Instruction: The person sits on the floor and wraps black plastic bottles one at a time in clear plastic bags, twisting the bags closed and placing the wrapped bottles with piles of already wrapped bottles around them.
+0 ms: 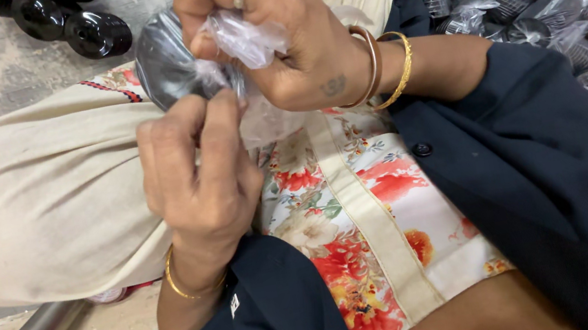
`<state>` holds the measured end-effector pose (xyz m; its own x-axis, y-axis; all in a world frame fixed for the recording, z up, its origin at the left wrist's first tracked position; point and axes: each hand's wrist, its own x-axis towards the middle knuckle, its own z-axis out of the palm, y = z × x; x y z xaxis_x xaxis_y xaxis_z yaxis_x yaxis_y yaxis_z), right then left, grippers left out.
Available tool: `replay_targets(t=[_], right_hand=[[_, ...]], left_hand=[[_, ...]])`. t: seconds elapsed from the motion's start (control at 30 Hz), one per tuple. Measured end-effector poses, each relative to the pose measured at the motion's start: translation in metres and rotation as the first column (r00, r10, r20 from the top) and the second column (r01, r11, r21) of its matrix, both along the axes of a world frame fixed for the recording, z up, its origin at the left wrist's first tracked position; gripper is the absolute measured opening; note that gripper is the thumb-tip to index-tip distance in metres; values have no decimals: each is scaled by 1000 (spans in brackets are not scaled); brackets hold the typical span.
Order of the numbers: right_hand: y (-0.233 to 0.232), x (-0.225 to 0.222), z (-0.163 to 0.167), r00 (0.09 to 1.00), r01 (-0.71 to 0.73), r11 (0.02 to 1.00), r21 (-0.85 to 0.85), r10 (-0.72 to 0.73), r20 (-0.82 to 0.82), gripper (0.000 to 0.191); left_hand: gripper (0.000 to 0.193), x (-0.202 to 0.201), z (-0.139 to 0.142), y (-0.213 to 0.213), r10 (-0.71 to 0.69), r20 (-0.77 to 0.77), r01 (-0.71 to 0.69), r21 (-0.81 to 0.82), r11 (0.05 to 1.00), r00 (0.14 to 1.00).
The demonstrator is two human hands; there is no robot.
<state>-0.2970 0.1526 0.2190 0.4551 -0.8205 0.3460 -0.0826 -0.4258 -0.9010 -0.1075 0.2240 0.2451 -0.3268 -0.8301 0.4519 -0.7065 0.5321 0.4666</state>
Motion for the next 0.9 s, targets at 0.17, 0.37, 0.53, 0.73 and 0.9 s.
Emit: replay_targets(t=[0.17,0.37,0.53,0.73,0.9], right_hand=[[1,-8,-8,998,-10,1000,24,9,57,10],[-6,-19,-34,975,82,994,72,-95,199,16],[-13,-40,-41,953,227,948,222,-263,147,15],[-15,-23,-43,935,87,971,222,-157,318,28],[-20,-23,-42,945,47,974,219,-115,307,27]], left_hand=[[26,8,0,5,52,-50,-54,-31,998,997],[25,11,-2,7,124,-101,-122,17,992,987],[27,13,-5,-2,-50,-151,58,49,997,987],[32,-6,-8,-12,-578,35,550,270,791,815],[39,-10,-11,-10,-277,76,257,202,945,958]])
